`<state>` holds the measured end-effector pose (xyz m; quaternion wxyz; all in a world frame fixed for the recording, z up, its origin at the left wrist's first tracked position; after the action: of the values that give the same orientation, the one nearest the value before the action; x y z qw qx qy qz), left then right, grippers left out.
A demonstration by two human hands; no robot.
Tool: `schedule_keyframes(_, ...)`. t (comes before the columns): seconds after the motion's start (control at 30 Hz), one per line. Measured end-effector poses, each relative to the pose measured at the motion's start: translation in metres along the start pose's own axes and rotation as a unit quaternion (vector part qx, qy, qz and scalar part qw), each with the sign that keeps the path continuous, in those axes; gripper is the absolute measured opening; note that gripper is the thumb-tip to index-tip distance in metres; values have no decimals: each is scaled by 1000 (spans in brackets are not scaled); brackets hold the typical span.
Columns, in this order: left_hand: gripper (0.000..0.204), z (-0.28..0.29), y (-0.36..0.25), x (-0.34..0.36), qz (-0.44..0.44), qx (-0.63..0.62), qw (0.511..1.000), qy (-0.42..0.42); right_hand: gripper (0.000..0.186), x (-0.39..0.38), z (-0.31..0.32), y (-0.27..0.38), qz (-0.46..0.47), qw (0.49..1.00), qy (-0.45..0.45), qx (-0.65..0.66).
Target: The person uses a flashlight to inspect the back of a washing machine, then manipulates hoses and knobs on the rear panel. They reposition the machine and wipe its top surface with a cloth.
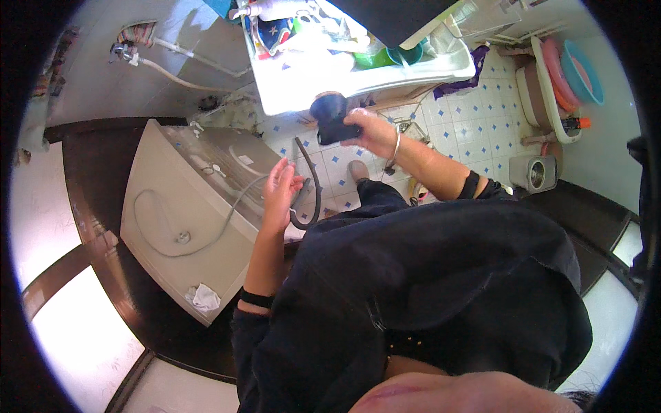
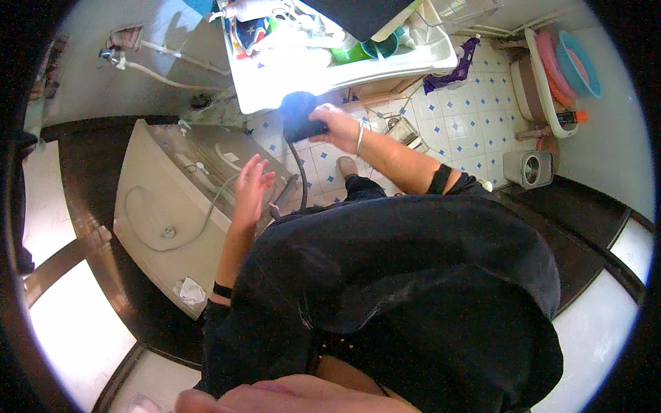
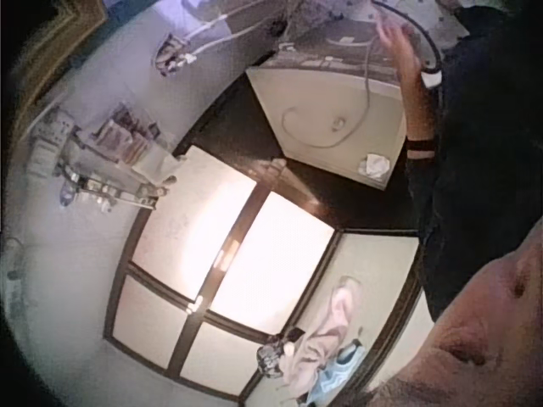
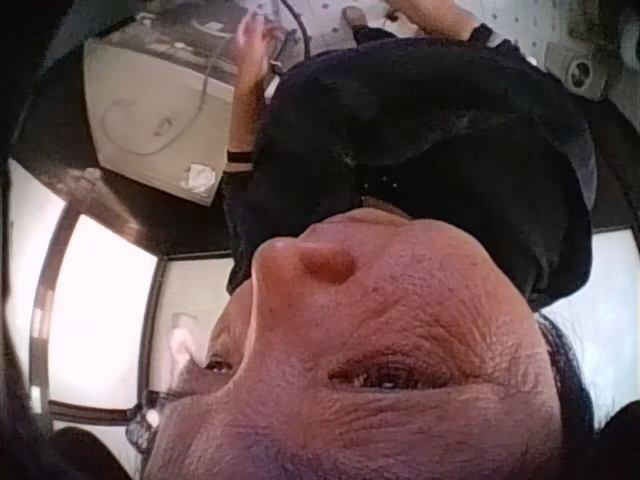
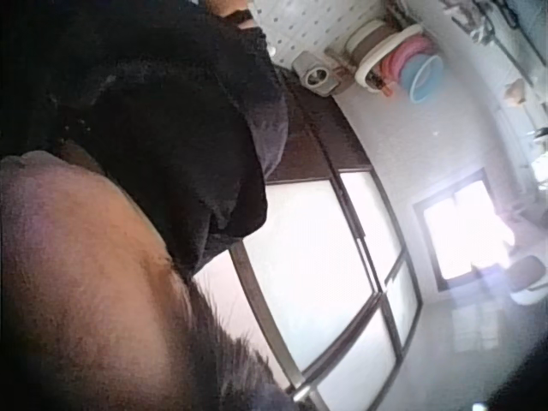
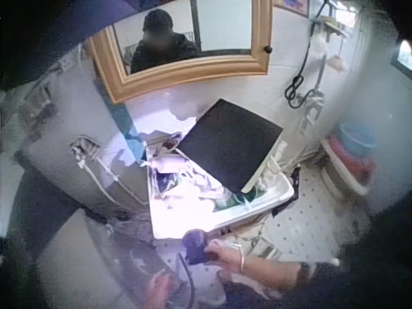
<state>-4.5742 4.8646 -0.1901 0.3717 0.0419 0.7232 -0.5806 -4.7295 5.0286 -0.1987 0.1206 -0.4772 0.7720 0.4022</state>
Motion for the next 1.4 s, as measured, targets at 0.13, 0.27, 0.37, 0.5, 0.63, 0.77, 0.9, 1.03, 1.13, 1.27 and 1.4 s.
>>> schedule_keyframes(0.13,45,32,18,-10,20,-2,999,-27,32,8,-3,27,-20,1000,-12,19)
schedule_keyframes(0.27,42,49,24,-22,14,-8,999,-51,39,12,-6,35,-20,997,-50,60)
schedule_keyframes(0.37,41,56,24,-29,14,-14,998,-61,40,18,-8,32,-28,994,-58,93)
schedule_keyframes(0.5,40,62,23,-32,6,-20,998,-66,40,29,-9,35,-20,995,-46,87)
schedule_keyframes(0.63,41,66,24,-33,-2,-22,997,-70,35,38,-8,41,-15,995,-54,83)
schedule_keyframes(0.77,39,70,30,-35,13,-7,997,-79,25,52,-4,58,8,998,-68,-3)
schedule_keyframes(0.9,37,75,33,-35,14,-4,996,-85,21,79,4,90,56,986,-78,-137)
schedule_keyframes(1.03,38,80,37,-37,16,-14,996,-86,29,104,-1,153,195,859,-139,-451)
schedule_keyframes(1.13,39,85,39,-42,18,-22,995,-92,49,111,-28,180,272,692,-147,-653)
schedule_keyframes(1.27,38,91,40,-50,21,-43,993,-110,47,125,-65,176,268,574,-111,-766)
schedule_keyframes(1.4,37,96,40,-58,29,-59,990,-124,42,136,-109,162,306,457,-58,-833)
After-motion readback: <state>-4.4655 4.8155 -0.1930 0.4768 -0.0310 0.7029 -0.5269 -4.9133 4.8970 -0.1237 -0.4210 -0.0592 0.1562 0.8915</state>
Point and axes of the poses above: each hand's wrist, its own x-axis towards the middle knuckle, its own z-axis out of the back of the hand, y = z × x, the point moved 10 cm from there along x, towards the middle knuckle, and after that the axes turned 6 degrees about x, right-handed, at the moved point
